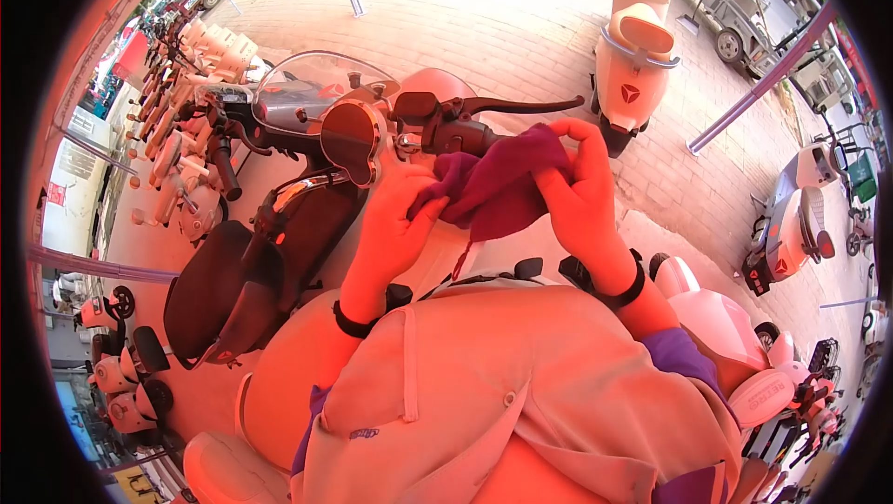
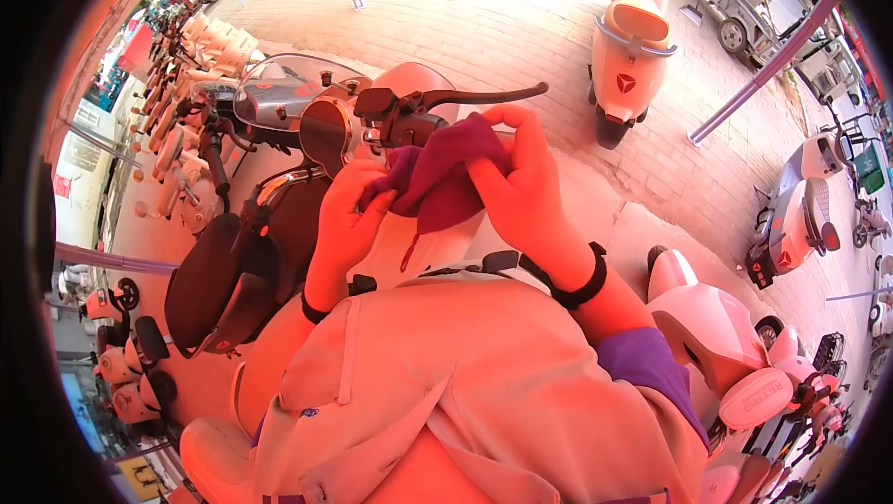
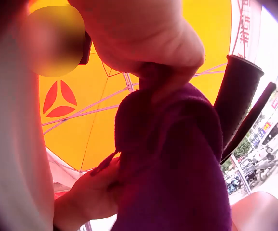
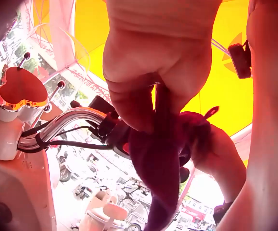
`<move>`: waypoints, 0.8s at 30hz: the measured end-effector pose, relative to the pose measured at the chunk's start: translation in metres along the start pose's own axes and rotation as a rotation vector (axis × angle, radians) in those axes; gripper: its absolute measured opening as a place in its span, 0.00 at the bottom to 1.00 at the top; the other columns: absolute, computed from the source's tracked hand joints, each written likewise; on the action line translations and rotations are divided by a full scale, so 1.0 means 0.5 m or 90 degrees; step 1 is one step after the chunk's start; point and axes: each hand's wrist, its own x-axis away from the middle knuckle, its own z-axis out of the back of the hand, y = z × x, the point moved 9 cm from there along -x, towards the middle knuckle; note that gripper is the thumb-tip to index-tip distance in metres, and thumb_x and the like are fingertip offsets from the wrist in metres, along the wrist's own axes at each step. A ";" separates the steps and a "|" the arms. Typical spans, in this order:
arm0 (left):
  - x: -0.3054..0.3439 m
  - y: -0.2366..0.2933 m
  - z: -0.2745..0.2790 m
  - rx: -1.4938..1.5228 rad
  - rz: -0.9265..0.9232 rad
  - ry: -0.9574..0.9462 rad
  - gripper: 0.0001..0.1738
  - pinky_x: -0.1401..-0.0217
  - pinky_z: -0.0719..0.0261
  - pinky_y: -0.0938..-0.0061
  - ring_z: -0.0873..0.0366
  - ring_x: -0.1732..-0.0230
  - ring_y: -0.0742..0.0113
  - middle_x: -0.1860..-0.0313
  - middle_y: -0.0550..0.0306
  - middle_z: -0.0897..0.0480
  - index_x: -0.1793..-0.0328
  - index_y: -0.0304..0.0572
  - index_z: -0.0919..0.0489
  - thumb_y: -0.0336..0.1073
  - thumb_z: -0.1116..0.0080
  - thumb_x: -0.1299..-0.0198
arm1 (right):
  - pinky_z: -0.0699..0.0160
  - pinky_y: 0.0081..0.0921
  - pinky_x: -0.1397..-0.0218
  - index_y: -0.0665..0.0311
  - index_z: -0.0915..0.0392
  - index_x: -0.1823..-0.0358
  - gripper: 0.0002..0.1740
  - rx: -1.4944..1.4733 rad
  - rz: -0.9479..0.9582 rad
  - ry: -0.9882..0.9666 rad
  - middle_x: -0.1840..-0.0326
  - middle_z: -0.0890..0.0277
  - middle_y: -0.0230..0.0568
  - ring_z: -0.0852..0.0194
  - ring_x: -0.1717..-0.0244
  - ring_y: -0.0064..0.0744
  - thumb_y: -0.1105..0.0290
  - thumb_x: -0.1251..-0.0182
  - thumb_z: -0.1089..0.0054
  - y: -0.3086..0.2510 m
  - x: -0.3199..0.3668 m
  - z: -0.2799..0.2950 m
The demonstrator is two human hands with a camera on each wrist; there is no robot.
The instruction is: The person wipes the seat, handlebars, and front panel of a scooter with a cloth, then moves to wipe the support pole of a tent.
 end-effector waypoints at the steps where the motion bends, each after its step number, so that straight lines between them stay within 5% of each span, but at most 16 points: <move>1: 0.013 -0.003 -0.016 0.034 0.057 -0.057 0.07 0.58 0.26 0.70 0.24 0.61 0.60 0.63 0.52 0.21 0.57 0.35 0.21 0.29 0.37 0.39 | 0.20 0.30 0.56 0.62 0.33 0.43 0.19 -0.084 -0.001 0.029 0.55 0.18 0.46 0.17 0.60 0.47 0.77 0.34 0.43 -0.026 -0.006 -0.005; 2: 0.024 -0.012 -0.034 0.068 0.114 -0.112 0.07 0.60 0.26 0.70 0.24 0.63 0.60 0.65 0.52 0.21 0.57 0.35 0.21 0.28 0.37 0.39 | 0.21 0.32 0.54 0.61 0.31 0.44 0.18 0.074 0.111 0.017 0.54 0.20 0.47 0.18 0.57 0.48 0.76 0.35 0.42 -0.063 -0.017 -0.021; 4: 0.025 -0.004 -0.053 -0.007 0.027 -0.108 0.06 0.63 0.27 0.66 0.25 0.66 0.53 0.68 0.48 0.22 0.58 0.36 0.21 0.29 0.38 0.38 | 0.23 0.35 0.50 0.61 0.29 0.45 0.18 0.388 0.337 -0.020 0.52 0.23 0.48 0.21 0.52 0.50 0.75 0.36 0.40 -0.116 -0.030 -0.078; 5: 0.031 -0.025 -0.067 -0.011 0.020 -0.106 0.06 0.64 0.27 0.64 0.25 0.66 0.51 0.68 0.47 0.22 0.58 0.36 0.21 0.30 0.38 0.38 | 0.27 0.39 0.42 0.60 0.25 0.46 0.17 0.512 0.309 -0.105 0.49 0.26 0.49 0.27 0.46 0.54 0.71 0.37 0.37 -0.076 -0.043 -0.111; 8: 0.052 -0.046 -0.086 -0.010 0.033 -0.134 0.08 0.63 0.27 0.61 0.24 0.64 0.46 0.66 0.44 0.21 0.59 0.35 0.21 0.33 0.39 0.36 | 0.27 0.38 0.52 0.54 0.20 0.54 0.14 0.739 0.509 -0.010 0.52 0.28 0.42 0.27 0.52 0.44 0.69 0.44 0.33 -0.029 -0.023 -0.160; 11: 0.069 -0.051 -0.091 -0.011 0.064 -0.206 0.09 0.62 0.26 0.58 0.24 0.63 0.43 0.66 0.43 0.21 0.59 0.35 0.21 0.36 0.40 0.36 | 0.28 0.36 0.54 0.53 0.18 0.58 0.11 0.732 0.515 -0.015 0.53 0.27 0.38 0.27 0.54 0.41 0.70 0.44 0.34 -0.024 -0.008 -0.150; 17: 0.087 -0.055 -0.121 -0.018 0.014 -0.265 0.09 0.62 0.26 0.57 0.24 0.63 0.42 0.68 0.42 0.22 0.59 0.36 0.21 0.36 0.40 0.36 | 0.29 0.33 0.58 0.55 0.18 0.59 0.15 0.732 0.507 -0.216 0.57 0.27 0.36 0.27 0.58 0.39 0.72 0.51 0.38 0.000 0.066 -0.101; 20: 0.058 -0.021 -0.121 0.022 -0.013 -0.256 0.10 0.62 0.27 0.56 0.24 0.64 0.42 0.68 0.42 0.22 0.61 0.35 0.22 0.36 0.41 0.36 | 0.29 0.34 0.58 0.56 0.18 0.60 0.13 0.679 0.548 -0.006 0.58 0.26 0.37 0.27 0.58 0.40 0.73 0.49 0.37 -0.097 0.055 -0.046; 21: 0.047 -0.007 -0.123 0.042 -0.017 -0.260 0.10 0.62 0.27 0.56 0.24 0.64 0.42 0.68 0.42 0.22 0.62 0.35 0.23 0.36 0.41 0.36 | 0.27 0.37 0.54 0.57 0.20 0.52 0.19 0.682 0.476 0.026 0.55 0.26 0.40 0.26 0.54 0.44 0.72 0.48 0.33 -0.115 0.034 -0.036; 24: 0.019 0.004 -0.146 -0.004 -0.026 -0.263 0.11 0.63 0.28 0.55 0.24 0.66 0.42 0.69 0.42 0.22 0.65 0.34 0.25 0.36 0.41 0.35 | 0.27 0.40 0.43 0.60 0.27 0.39 0.31 0.683 0.298 -0.153 0.47 0.27 0.47 0.27 0.47 0.48 0.70 0.46 0.29 -0.063 -0.022 -0.086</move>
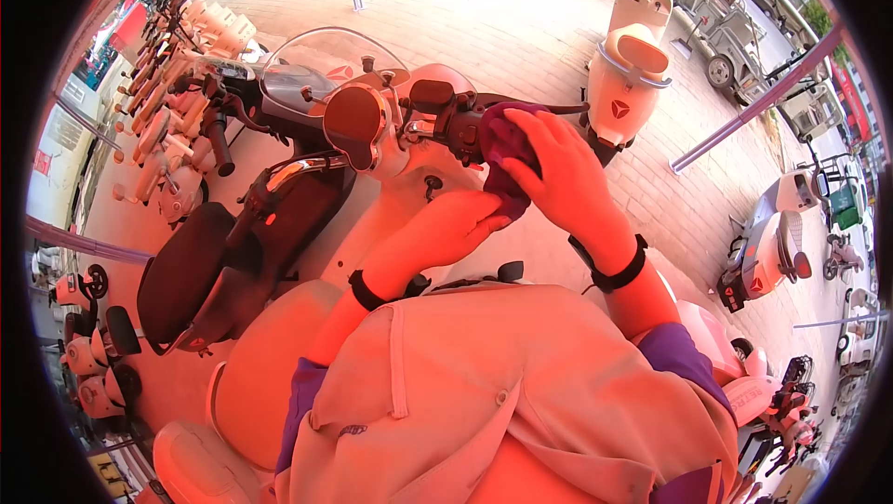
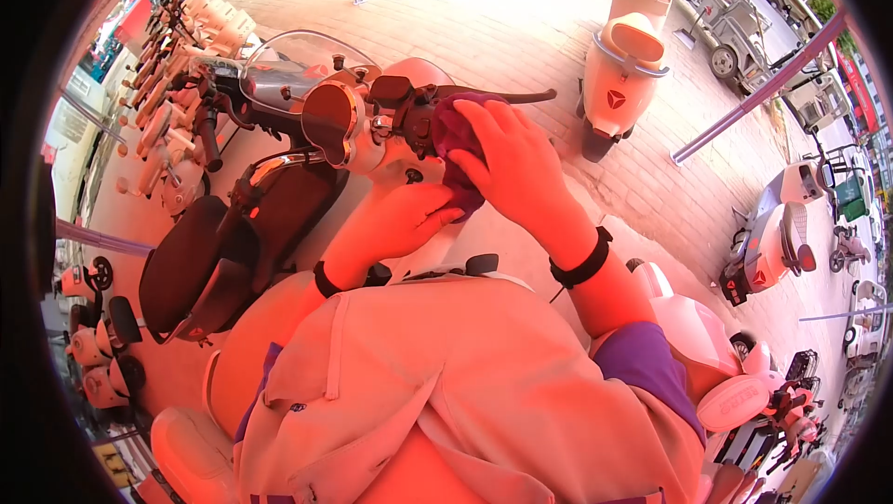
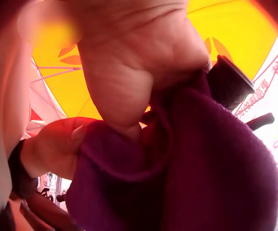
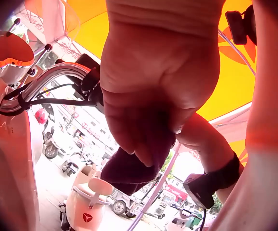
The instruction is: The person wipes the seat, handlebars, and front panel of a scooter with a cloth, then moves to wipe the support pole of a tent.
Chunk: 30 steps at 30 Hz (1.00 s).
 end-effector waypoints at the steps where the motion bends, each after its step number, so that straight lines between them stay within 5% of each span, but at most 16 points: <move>1: -0.006 0.001 -0.008 0.002 -0.013 -0.002 0.11 0.64 0.28 0.55 0.25 0.66 0.42 0.70 0.41 0.22 0.65 0.34 0.25 0.36 0.41 0.35 | 0.28 0.41 0.40 0.59 0.34 0.32 0.43 0.111 0.055 -0.012 0.46 0.30 0.47 0.29 0.44 0.50 0.67 0.52 0.25 -0.006 0.006 -0.022; 12: -0.028 -0.012 -0.076 0.043 -0.018 0.001 0.11 0.65 0.28 0.59 0.24 0.68 0.45 0.70 0.43 0.22 0.66 0.35 0.26 0.36 0.42 0.35 | 0.23 0.38 0.53 0.62 0.31 0.39 0.36 0.166 -0.024 -0.265 0.55 0.26 0.43 0.24 0.55 0.47 0.57 0.48 0.28 0.068 -0.027 -0.068; 18: -0.022 -0.018 -0.090 0.108 0.039 -0.041 0.08 0.60 0.24 0.64 0.22 0.65 0.49 0.66 0.45 0.19 0.59 0.35 0.23 0.34 0.44 0.33 | 0.23 0.39 0.46 0.57 0.25 0.47 0.24 0.180 0.189 0.088 0.50 0.23 0.40 0.22 0.48 0.44 0.66 0.48 0.33 0.002 0.056 0.000; 22: -0.034 -0.042 -0.133 0.207 0.073 -0.089 0.10 0.57 0.24 0.69 0.21 0.61 0.59 0.62 0.50 0.19 0.54 0.36 0.22 0.36 0.46 0.31 | 0.26 0.41 0.42 0.57 0.23 0.56 0.21 0.100 0.188 0.138 0.47 0.22 0.42 0.23 0.46 0.46 0.75 0.55 0.30 0.035 0.132 0.039; 25: -0.054 -0.015 -0.140 0.325 0.130 -0.132 0.10 0.55 0.24 0.71 0.20 0.59 0.67 0.61 0.55 0.18 0.52 0.35 0.22 0.36 0.48 0.29 | 0.23 0.32 0.49 0.61 0.27 0.52 0.22 -0.032 0.048 0.274 0.51 0.22 0.48 0.22 0.48 0.49 0.81 0.49 0.31 0.122 0.171 0.111; 28: -0.095 -0.008 -0.157 0.385 0.138 -0.150 0.11 0.55 0.23 0.73 0.21 0.59 0.72 0.61 0.59 0.18 0.51 0.36 0.22 0.36 0.50 0.27 | 0.23 0.24 0.47 0.65 0.30 0.47 0.19 -0.271 -0.210 0.321 0.49 0.23 0.43 0.22 0.48 0.30 0.84 0.38 0.42 0.304 0.187 0.087; 30: -0.125 -0.035 -0.196 0.375 0.154 -0.123 0.11 0.55 0.23 0.74 0.21 0.61 0.73 0.62 0.60 0.18 0.51 0.36 0.23 0.37 0.51 0.26 | 0.23 0.24 0.47 0.67 0.28 0.45 0.22 -0.446 -0.303 0.294 0.54 0.22 0.42 0.21 0.52 0.26 0.86 0.42 0.44 0.376 0.162 0.032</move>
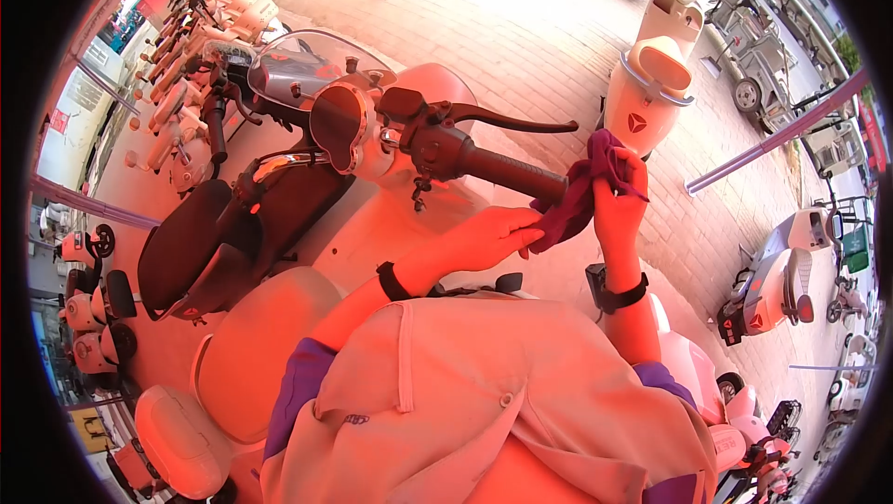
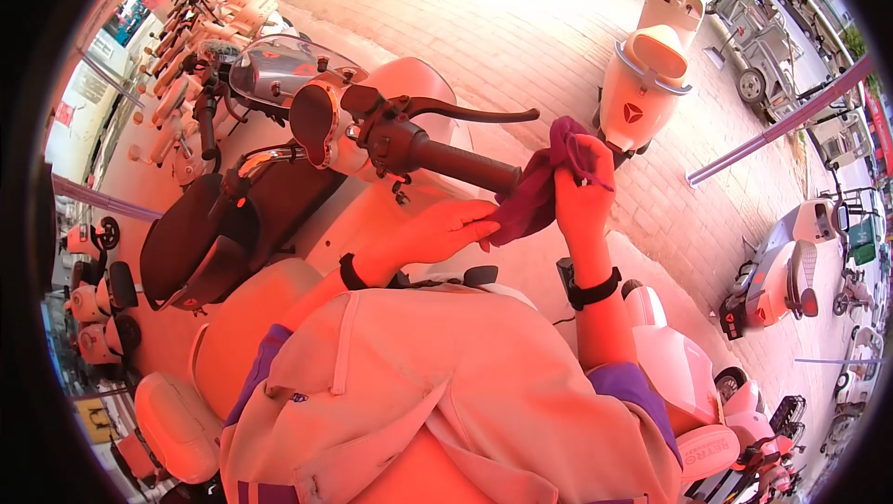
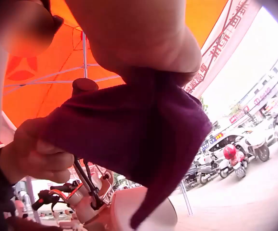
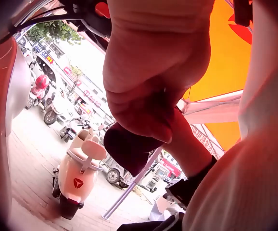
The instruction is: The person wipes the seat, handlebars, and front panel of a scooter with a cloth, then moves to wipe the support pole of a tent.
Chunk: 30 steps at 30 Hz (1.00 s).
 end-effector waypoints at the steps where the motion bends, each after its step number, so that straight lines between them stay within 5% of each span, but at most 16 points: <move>1: -0.017 -0.017 -0.002 0.034 0.007 0.012 0.11 0.56 0.23 0.75 0.20 0.62 0.73 0.63 0.61 0.18 0.50 0.37 0.23 0.37 0.51 0.26 | 0.23 0.25 0.47 0.66 0.29 0.43 0.23 -0.028 0.025 -0.007 0.51 0.21 0.41 0.22 0.51 0.25 0.85 0.42 0.42 0.007 -0.010 -0.014; 4: -0.052 -0.073 0.015 0.138 0.010 0.068 0.12 0.58 0.23 0.76 0.19 0.63 0.73 0.65 0.63 0.18 0.49 0.39 0.22 0.38 0.52 0.26 | 0.21 0.26 0.50 0.64 0.23 0.49 0.18 0.112 0.351 -0.107 0.52 0.19 0.44 0.19 0.53 0.33 0.84 0.42 0.39 -0.083 -0.023 -0.069; 7: -0.071 -0.086 0.056 0.227 -0.033 0.162 0.11 0.61 0.23 0.78 0.19 0.64 0.73 0.64 0.62 0.15 0.50 0.44 0.20 0.39 0.49 0.28 | 0.20 0.28 0.52 0.62 0.21 0.49 0.19 0.170 0.435 -0.247 0.53 0.18 0.42 0.18 0.53 0.40 0.83 0.42 0.37 -0.174 -0.090 -0.153; 9: -0.078 -0.108 0.073 0.282 -0.022 0.216 0.11 0.62 0.22 0.77 0.18 0.65 0.73 0.65 0.61 0.15 0.52 0.43 0.19 0.39 0.48 0.29 | 0.20 0.32 0.49 0.58 0.22 0.44 0.22 0.087 0.194 -0.372 0.44 0.20 0.41 0.19 0.51 0.45 0.79 0.42 0.36 -0.148 -0.147 -0.214; 12: -0.066 -0.113 0.092 0.282 -0.032 0.288 0.10 0.64 0.22 0.77 0.18 0.67 0.72 0.66 0.60 0.15 0.55 0.42 0.19 0.40 0.45 0.30 | 0.22 0.35 0.42 0.56 0.24 0.39 0.25 0.183 0.355 -0.628 0.36 0.26 0.50 0.21 0.43 0.49 0.77 0.40 0.37 -0.201 -0.114 -0.331; 14: -0.070 -0.129 0.098 0.269 -0.020 0.311 0.10 0.65 0.22 0.77 0.18 0.67 0.72 0.67 0.60 0.15 0.56 0.41 0.19 0.39 0.45 0.31 | 0.23 0.40 0.41 0.50 0.24 0.38 0.27 0.304 0.299 -0.705 0.34 0.28 0.51 0.24 0.40 0.52 0.73 0.41 0.37 -0.130 -0.071 -0.374; 21: -0.046 -0.165 0.093 0.183 0.034 0.213 0.11 0.62 0.23 0.77 0.21 0.65 0.74 0.65 0.60 0.17 0.52 0.39 0.20 0.38 0.49 0.28 | 0.22 0.39 0.47 0.52 0.19 0.48 0.20 0.385 0.379 -0.529 0.43 0.20 0.44 0.20 0.49 0.47 0.74 0.45 0.34 -0.136 -0.062 -0.291; 22: -0.043 -0.173 0.088 0.172 0.056 0.187 0.12 0.60 0.24 0.77 0.21 0.64 0.74 0.64 0.59 0.17 0.51 0.38 0.20 0.38 0.49 0.28 | 0.25 0.37 0.47 0.51 0.18 0.52 0.16 0.378 0.435 -0.451 0.49 0.17 0.40 0.20 0.49 0.41 0.71 0.43 0.35 -0.137 -0.061 -0.257; 24: -0.032 -0.154 0.085 0.169 0.053 0.148 0.13 0.59 0.23 0.78 0.22 0.64 0.75 0.64 0.60 0.17 0.47 0.38 0.20 0.38 0.49 0.27 | 0.30 0.41 0.39 0.55 0.17 0.55 0.16 0.362 0.412 -0.372 0.48 0.18 0.41 0.21 0.47 0.47 0.76 0.47 0.34 -0.132 -0.068 -0.184; 25: -0.028 -0.146 0.085 0.168 0.049 0.130 0.14 0.59 0.23 0.78 0.22 0.64 0.75 0.63 0.61 0.17 0.45 0.38 0.20 0.39 0.49 0.27 | 0.24 0.37 0.46 0.59 0.18 0.57 0.13 0.417 0.452 -0.299 0.51 0.17 0.42 0.20 0.49 0.42 0.78 0.45 0.35 -0.152 -0.061 -0.152; 28: -0.033 -0.146 0.093 0.141 0.002 0.120 0.16 0.64 0.23 0.76 0.21 0.67 0.75 0.63 0.62 0.19 0.38 0.40 0.22 0.37 0.50 0.26 | 0.20 0.31 0.55 0.61 0.19 0.54 0.11 0.264 0.054 -0.064 0.53 0.17 0.40 0.19 0.50 0.32 0.79 0.38 0.37 -0.008 -0.051 -0.029; 30: -0.016 -0.139 0.122 -0.001 -0.010 0.172 0.16 0.60 0.22 0.76 0.21 0.65 0.75 0.64 0.62 0.18 0.40 0.39 0.21 0.37 0.49 0.27 | 0.20 0.25 0.62 0.65 0.21 0.50 0.11 -0.108 -0.267 -0.006 0.56 0.18 0.38 0.19 0.55 0.26 0.77 0.34 0.39 0.149 0.012 -0.043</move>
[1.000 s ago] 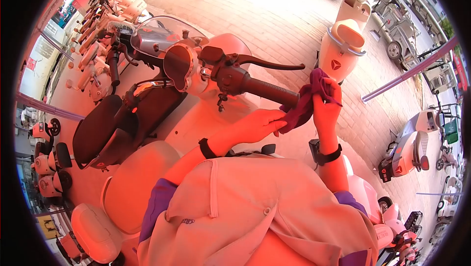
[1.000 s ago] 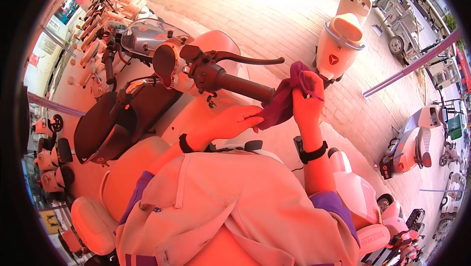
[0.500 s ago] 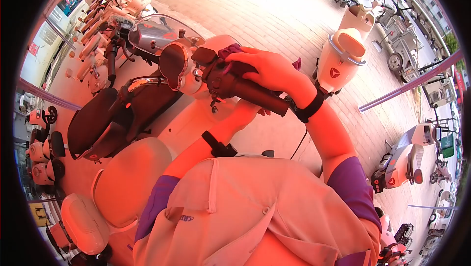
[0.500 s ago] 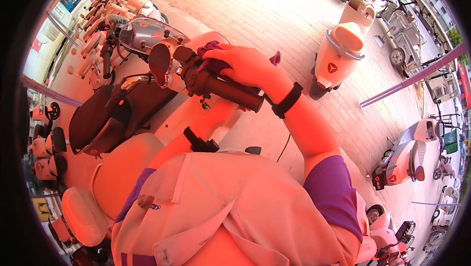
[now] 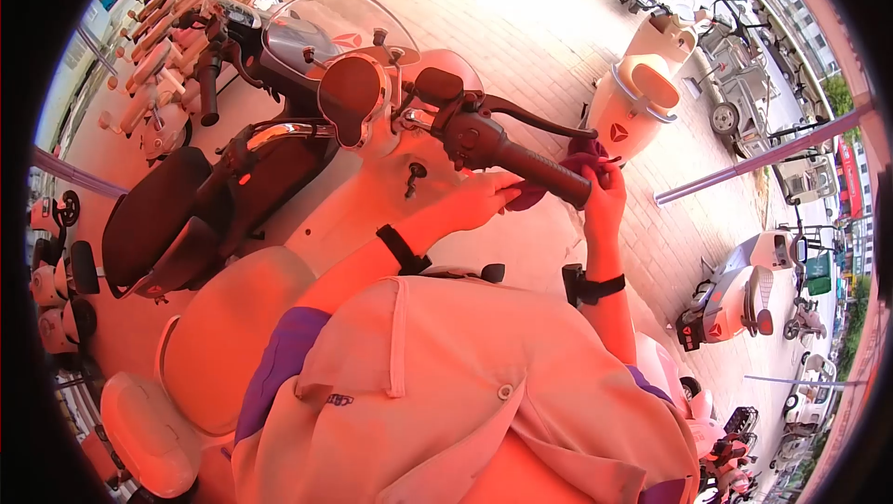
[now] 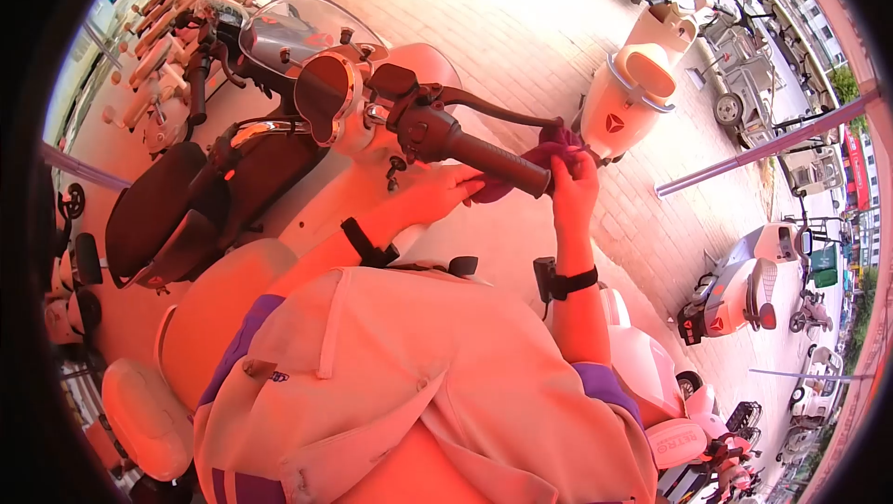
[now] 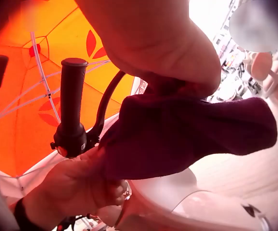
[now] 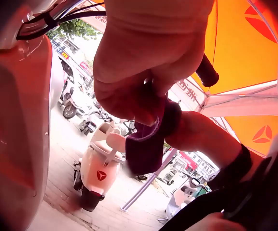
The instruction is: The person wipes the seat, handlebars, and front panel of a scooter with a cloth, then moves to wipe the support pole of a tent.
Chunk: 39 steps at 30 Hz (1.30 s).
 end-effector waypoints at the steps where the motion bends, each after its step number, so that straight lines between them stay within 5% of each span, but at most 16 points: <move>1: 0.009 0.001 0.019 -0.071 -0.013 0.027 0.16 0.58 0.22 0.77 0.21 0.64 0.75 0.64 0.62 0.17 0.40 0.39 0.21 0.38 0.48 0.28 | 0.20 0.25 0.61 0.66 0.22 0.49 0.12 0.016 -0.026 -0.042 0.58 0.18 0.37 0.19 0.57 0.27 0.76 0.33 0.39 0.082 0.006 -0.019; 4: 0.045 -0.081 0.076 0.038 0.165 0.084 0.13 0.63 0.23 0.75 0.21 0.68 0.75 0.63 0.62 0.18 0.46 0.36 0.22 0.37 0.51 0.27 | 0.21 0.25 0.61 0.70 0.23 0.50 0.13 0.027 -0.010 -0.080 0.61 0.18 0.37 0.18 0.63 0.28 0.72 0.33 0.39 0.161 0.069 -0.151; 7: 0.094 -0.113 0.167 0.120 0.128 0.220 0.12 0.64 0.23 0.76 0.22 0.69 0.74 0.66 0.61 0.19 0.51 0.35 0.23 0.36 0.52 0.26 | 0.20 0.31 0.59 0.69 0.23 0.49 0.15 0.219 0.052 -0.175 0.61 0.17 0.42 0.17 0.61 0.34 0.68 0.32 0.38 0.111 0.084 -0.284; 9: 0.110 -0.177 0.213 0.225 0.087 0.303 0.11 0.66 0.24 0.76 0.24 0.70 0.75 0.67 0.61 0.20 0.52 0.36 0.23 0.36 0.54 0.26 | 0.22 0.38 0.50 0.64 0.24 0.43 0.19 0.561 0.272 -0.319 0.52 0.20 0.50 0.19 0.51 0.41 0.70 0.35 0.37 0.130 0.074 -0.379; 11: 0.138 -0.180 0.240 0.209 0.106 0.333 0.11 0.66 0.24 0.76 0.24 0.71 0.75 0.67 0.61 0.20 0.53 0.36 0.23 0.35 0.54 0.26 | 0.24 0.43 0.43 0.59 0.24 0.41 0.22 0.689 0.384 -0.314 0.48 0.22 0.55 0.22 0.45 0.49 0.71 0.38 0.36 0.173 0.064 -0.425; 13: 0.162 -0.194 0.246 0.197 0.116 0.326 0.11 0.66 0.24 0.75 0.26 0.72 0.75 0.67 0.61 0.20 0.53 0.36 0.23 0.35 0.54 0.26 | 0.27 0.47 0.41 0.55 0.22 0.44 0.22 0.599 0.392 -0.158 0.48 0.24 0.59 0.26 0.43 0.56 0.70 0.41 0.33 0.190 0.069 -0.452; 16: 0.195 -0.247 0.225 0.132 0.194 0.224 0.11 0.62 0.24 0.76 0.24 0.68 0.75 0.64 0.62 0.19 0.48 0.39 0.23 0.37 0.52 0.26 | 0.28 0.46 0.41 0.54 0.21 0.49 0.19 0.595 0.281 -0.217 0.44 0.28 0.56 0.29 0.44 0.58 0.70 0.43 0.33 0.174 0.094 -0.443; 19: 0.203 -0.273 0.187 0.112 0.212 0.109 0.11 0.61 0.24 0.75 0.24 0.67 0.75 0.64 0.62 0.20 0.50 0.38 0.22 0.37 0.51 0.26 | 0.26 0.45 0.42 0.52 0.22 0.49 0.15 0.697 0.328 -0.251 0.41 0.29 0.59 0.27 0.43 0.59 0.71 0.37 0.40 0.217 0.134 -0.407; 21: 0.194 -0.242 0.186 0.128 0.158 0.106 0.11 0.62 0.24 0.75 0.24 0.68 0.74 0.64 0.61 0.21 0.51 0.37 0.22 0.36 0.51 0.26 | 0.26 0.46 0.40 0.50 0.26 0.43 0.17 0.663 0.309 -0.271 0.41 0.27 0.60 0.26 0.41 0.59 0.70 0.33 0.44 0.217 0.134 -0.402; 24: 0.181 -0.203 0.211 0.093 0.081 0.154 0.10 0.63 0.25 0.74 0.25 0.70 0.73 0.68 0.60 0.21 0.56 0.36 0.23 0.35 0.51 0.28 | 0.27 0.46 0.43 0.60 0.24 0.48 0.17 0.519 0.159 -0.228 0.39 0.31 0.58 0.27 0.45 0.58 0.69 0.38 0.39 0.140 0.096 -0.457; 25: 0.179 -0.190 0.223 0.071 0.053 0.177 0.10 0.64 0.26 0.73 0.26 0.71 0.72 0.70 0.60 0.20 0.58 0.36 0.23 0.35 0.50 0.28 | 0.28 0.47 0.44 0.61 0.26 0.45 0.20 0.520 0.326 -0.212 0.38 0.30 0.59 0.26 0.44 0.58 0.64 0.36 0.39 0.119 0.081 -0.482; 31: 0.211 -0.251 0.233 0.090 0.170 0.148 0.10 0.62 0.25 0.73 0.25 0.70 0.71 0.70 0.60 0.21 0.61 0.36 0.23 0.35 0.49 0.29 | 0.25 0.47 0.49 0.56 0.26 0.46 0.22 0.723 0.328 -0.192 0.44 0.29 0.51 0.26 0.49 0.56 0.65 0.44 0.34 0.149 0.099 -0.482; 34: 0.239 -0.258 0.220 0.075 0.186 0.088 0.11 0.60 0.24 0.72 0.23 0.69 0.70 0.69 0.59 0.19 0.60 0.36 0.22 0.36 0.49 0.30 | 0.24 0.44 0.49 0.55 0.25 0.51 0.21 0.733 0.477 -0.186 0.47 0.29 0.46 0.26 0.50 0.52 0.71 0.49 0.33 0.189 0.152 -0.462; 37: 0.267 -0.247 0.220 -0.029 0.198 0.018 0.11 0.58 0.23 0.71 0.22 0.67 0.69 0.67 0.57 0.18 0.56 0.37 0.20 0.37 0.49 0.29 | 0.25 0.42 0.47 0.59 0.25 0.55 0.16 0.443 0.138 -0.340 0.50 0.31 0.51 0.30 0.48 0.54 0.75 0.48 0.38 0.236 0.188 -0.493; 39: 0.276 -0.205 0.233 -0.092 0.157 0.009 0.11 0.57 0.21 0.71 0.20 0.64 0.68 0.62 0.54 0.17 0.52 0.37 0.21 0.36 0.49 0.30 | 0.25 0.42 0.48 0.59 0.25 0.54 0.18 0.420 0.260 -0.401 0.50 0.32 0.50 0.30 0.48 0.54 0.76 0.49 0.38 0.138 0.217 -0.582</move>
